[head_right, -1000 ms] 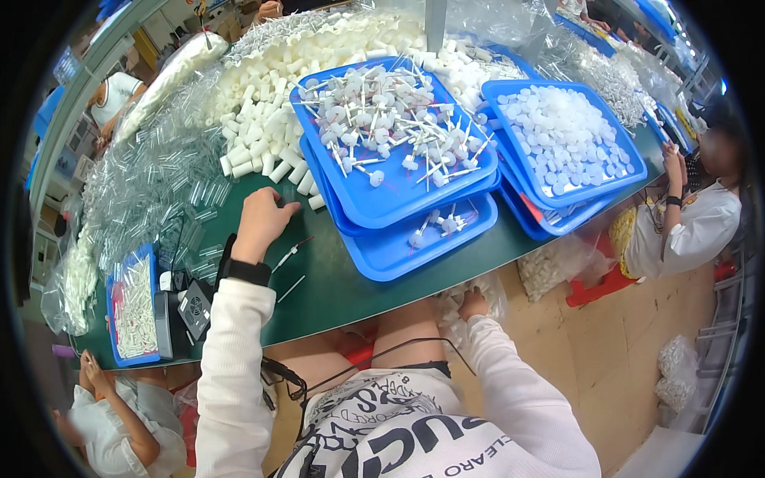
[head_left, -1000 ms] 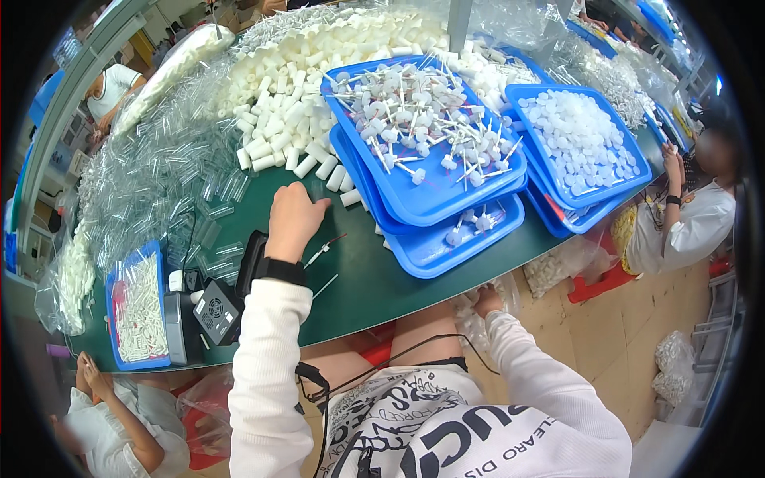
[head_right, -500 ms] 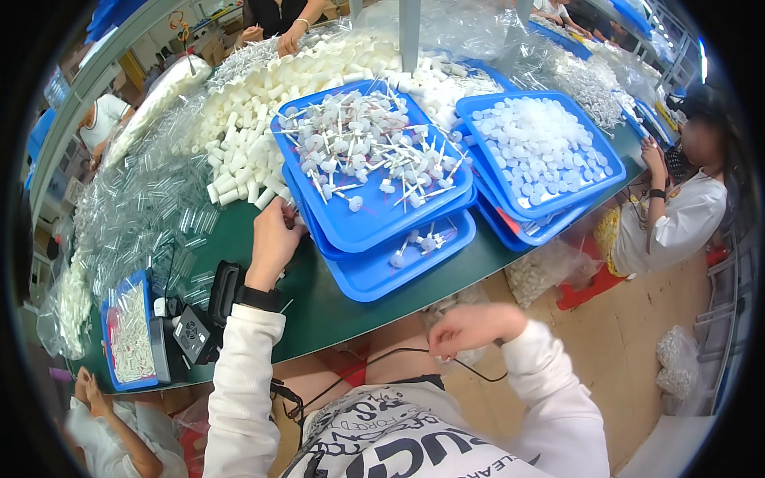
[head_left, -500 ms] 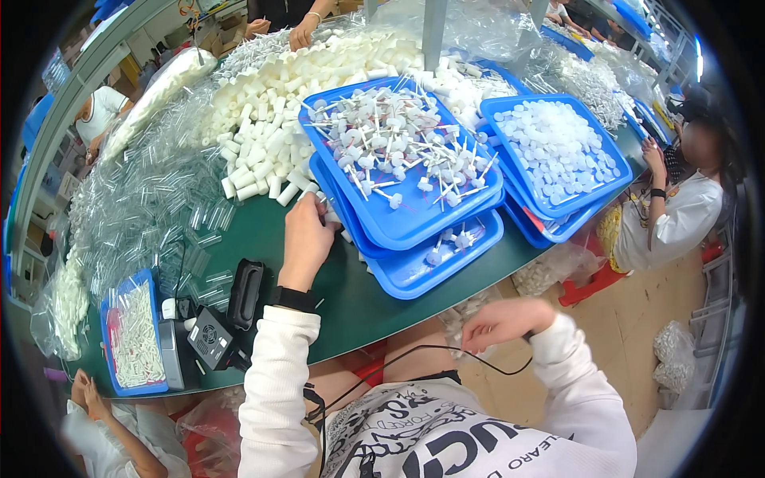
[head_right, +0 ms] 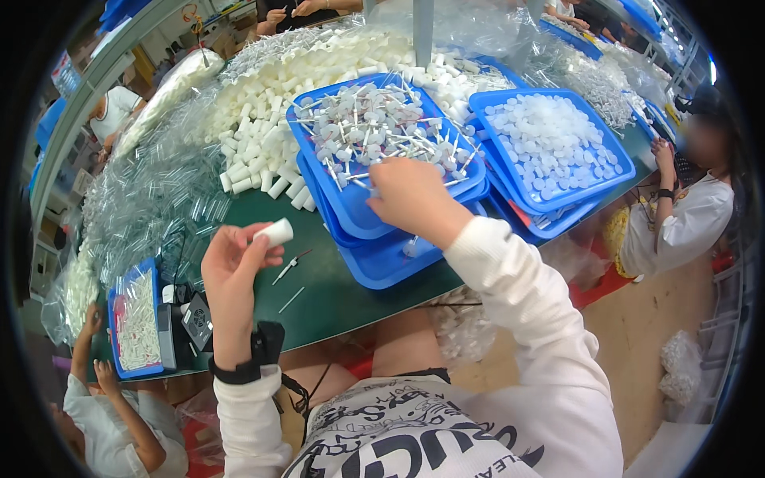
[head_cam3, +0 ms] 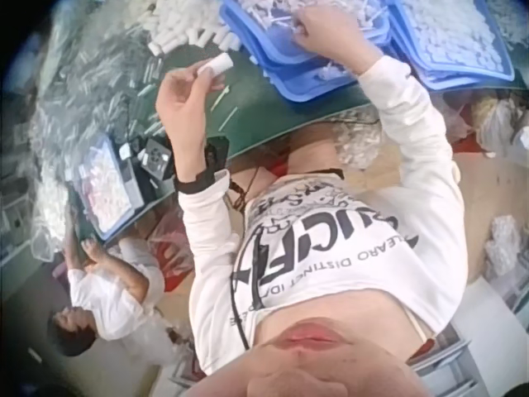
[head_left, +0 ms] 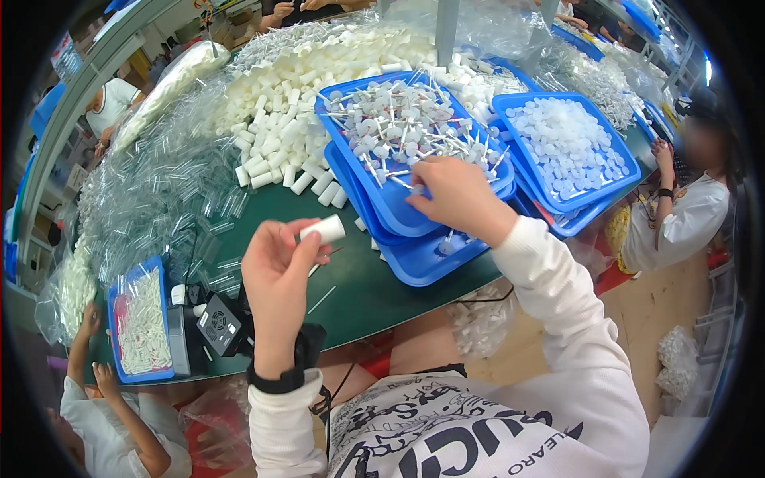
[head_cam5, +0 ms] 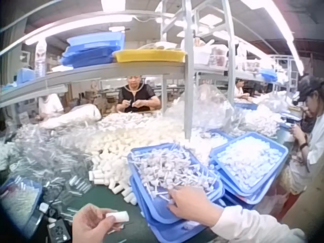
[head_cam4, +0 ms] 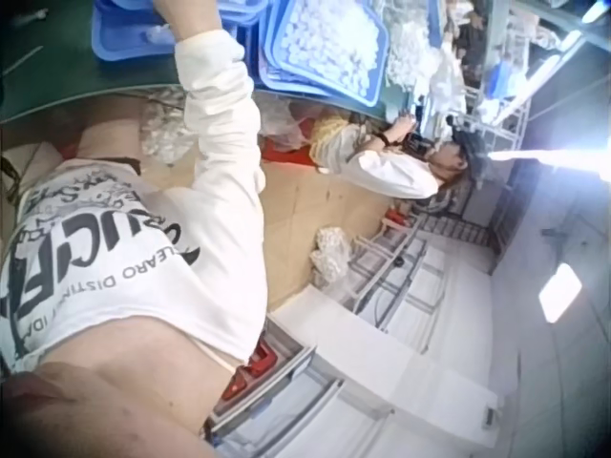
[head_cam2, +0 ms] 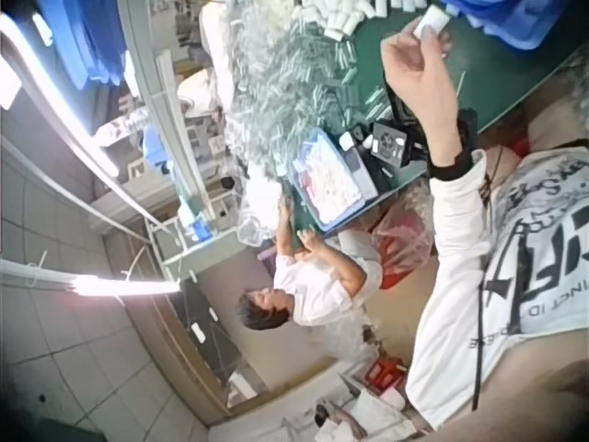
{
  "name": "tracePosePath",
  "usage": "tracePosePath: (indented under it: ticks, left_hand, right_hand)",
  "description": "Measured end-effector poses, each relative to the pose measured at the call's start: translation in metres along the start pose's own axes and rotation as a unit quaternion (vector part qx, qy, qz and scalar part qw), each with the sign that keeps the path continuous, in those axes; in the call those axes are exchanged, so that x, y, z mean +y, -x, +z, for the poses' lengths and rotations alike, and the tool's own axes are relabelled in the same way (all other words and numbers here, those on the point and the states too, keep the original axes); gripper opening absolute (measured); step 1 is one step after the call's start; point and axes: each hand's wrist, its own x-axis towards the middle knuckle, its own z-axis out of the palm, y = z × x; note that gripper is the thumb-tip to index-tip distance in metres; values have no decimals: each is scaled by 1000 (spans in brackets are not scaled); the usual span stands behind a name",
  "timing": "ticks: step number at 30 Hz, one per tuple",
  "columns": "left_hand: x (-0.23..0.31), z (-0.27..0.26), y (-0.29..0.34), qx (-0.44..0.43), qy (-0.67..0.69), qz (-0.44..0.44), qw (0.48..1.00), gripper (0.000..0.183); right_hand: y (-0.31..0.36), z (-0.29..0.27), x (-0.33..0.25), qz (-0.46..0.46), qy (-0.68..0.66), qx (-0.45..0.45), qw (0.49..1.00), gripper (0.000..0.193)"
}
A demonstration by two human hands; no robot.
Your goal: The person repeatedly picks a white cylindrical component and a small white piece with a red wire from blue trays, inserts the piece into the cylinder, and places the assembled unit back into a tray. The person handles items one at a time throughout the clip.
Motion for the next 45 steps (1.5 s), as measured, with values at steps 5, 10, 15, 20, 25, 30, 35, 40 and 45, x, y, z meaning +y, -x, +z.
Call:
tracePosePath:
  ticks: [5,10,15,20,25,30,35,40,45]
  left_hand:
    - [-1,-5,26,-1,57,-14,998,16]
    - [-7,1,30,5,127,-45,991,19]
    - [6,6,45,-21,148,-38,988,23]
    - [15,3,56,-28,143,-26,989,26]
    - [12,5,63,-44,130,2,991,27]
    - [11,6,64,-49,108,-24,993,24]
    - [16,8,63,-54,107,-121,985,21]
    - [10,14,64,7,77,-78,994,22]
    - [2,17,62,4,117,-62,991,24]
  right_hand:
    - [29,-25,1,20,-118,25,992,17]
    - [49,-44,-12,15,-286,-25,958,19]
    - [72,-62,-50,-126,-321,14,939,21]
    - [78,-59,-58,-162,-320,21,933,23]
    - [82,-59,-53,-156,-341,-6,927,25]
    - [81,-58,-58,-176,-283,60,941,27]
    - [80,-52,-50,-253,-237,135,928,22]
    - [83,-42,-53,-265,-246,141,922,22]
    - [78,-42,-56,-207,-294,147,921,24]
